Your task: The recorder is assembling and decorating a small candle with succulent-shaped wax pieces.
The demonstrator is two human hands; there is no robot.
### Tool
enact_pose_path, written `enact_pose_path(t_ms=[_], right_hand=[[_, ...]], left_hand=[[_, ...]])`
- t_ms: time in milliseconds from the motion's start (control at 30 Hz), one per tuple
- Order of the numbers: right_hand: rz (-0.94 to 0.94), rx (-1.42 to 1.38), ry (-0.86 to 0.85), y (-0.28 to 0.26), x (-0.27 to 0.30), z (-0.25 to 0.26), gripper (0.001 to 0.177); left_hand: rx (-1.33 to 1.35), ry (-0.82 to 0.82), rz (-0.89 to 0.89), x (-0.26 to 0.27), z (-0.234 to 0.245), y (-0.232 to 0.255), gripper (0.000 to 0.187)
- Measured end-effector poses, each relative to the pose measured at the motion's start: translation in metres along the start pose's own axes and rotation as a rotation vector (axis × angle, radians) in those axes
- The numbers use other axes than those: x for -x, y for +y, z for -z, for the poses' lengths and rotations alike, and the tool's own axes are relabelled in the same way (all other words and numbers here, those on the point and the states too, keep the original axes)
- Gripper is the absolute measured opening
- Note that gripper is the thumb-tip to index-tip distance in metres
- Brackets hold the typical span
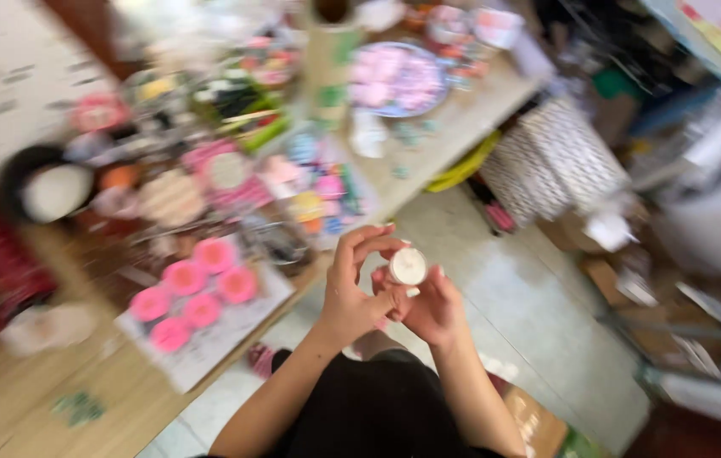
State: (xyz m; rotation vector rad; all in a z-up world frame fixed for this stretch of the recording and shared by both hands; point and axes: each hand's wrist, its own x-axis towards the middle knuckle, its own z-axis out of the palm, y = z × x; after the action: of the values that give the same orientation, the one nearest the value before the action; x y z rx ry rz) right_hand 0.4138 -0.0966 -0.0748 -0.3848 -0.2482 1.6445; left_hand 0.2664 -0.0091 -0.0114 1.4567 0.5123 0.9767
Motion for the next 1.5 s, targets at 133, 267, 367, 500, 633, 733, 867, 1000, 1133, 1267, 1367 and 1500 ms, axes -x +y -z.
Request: enact_pose_path(t_ms=[133,267,367,500,633,733,867,1000,1133,1267,1367,1500], right_hand=[[0.132,-0.09,0.061,-0.082,0.025,0.06,0.076],[0.246,-0.204,0.106,-0.166,0.031,0.117,0.071],[0.33,-0.243,0.144,-0.248,0.023,0.155,0.067],[0.496,-0.148,0.269,-0.368,0.005,0.211,0.061],[0.591,-0.132,0.35,-0.493,-0.017,0.248,0.054],[0.654,0.018,0.322,-0.608,-0.035,0.273,0.052],[0.738,0.151,0.429,-0.707,-0.052,0.333,0.048],[0.668,0.204,0.371,-0.806,-0.076,0.535,0.033],[0.631,0.222,0.558,-0.824,-0.12,0.606,0.029],[0.639,0.26,0.789,-0.883,-0.123,0.669,0.025],[0.499,0.466,0.899,-0.888,-0.115,0.635,0.025],[0.528,0.047,0.443,-0.89,-0.127,0.621,0.038]], left_hand=[[0.076,-0.118,0.03,-0.055,-0.096,-0.041,0.082],[0.172,-0.245,0.148,-0.108,-0.159,-0.075,0.084],[0.343,-0.21,0.329,-0.151,-0.191,-0.122,0.073],[0.272,0.031,0.705,-0.211,-0.215,-0.195,0.026],[0.25,-0.05,0.703,-0.3,-0.232,-0.225,0.032],[0.288,0.018,0.712,-0.375,-0.265,-0.23,0.041],[0.226,0.106,0.634,-0.437,-0.29,-0.236,0.017],[0.205,0.206,0.612,-0.479,-0.303,-0.253,0.03],[-0.11,0.291,0.418,-0.513,-0.326,-0.244,0.034],[-0.039,0.445,0.482,-0.522,-0.335,-0.292,0.024],[0.081,0.476,0.548,-0.493,-0.337,-0.324,0.029],[0.076,0.555,0.488,-0.533,-0.384,-0.29,0.026]])
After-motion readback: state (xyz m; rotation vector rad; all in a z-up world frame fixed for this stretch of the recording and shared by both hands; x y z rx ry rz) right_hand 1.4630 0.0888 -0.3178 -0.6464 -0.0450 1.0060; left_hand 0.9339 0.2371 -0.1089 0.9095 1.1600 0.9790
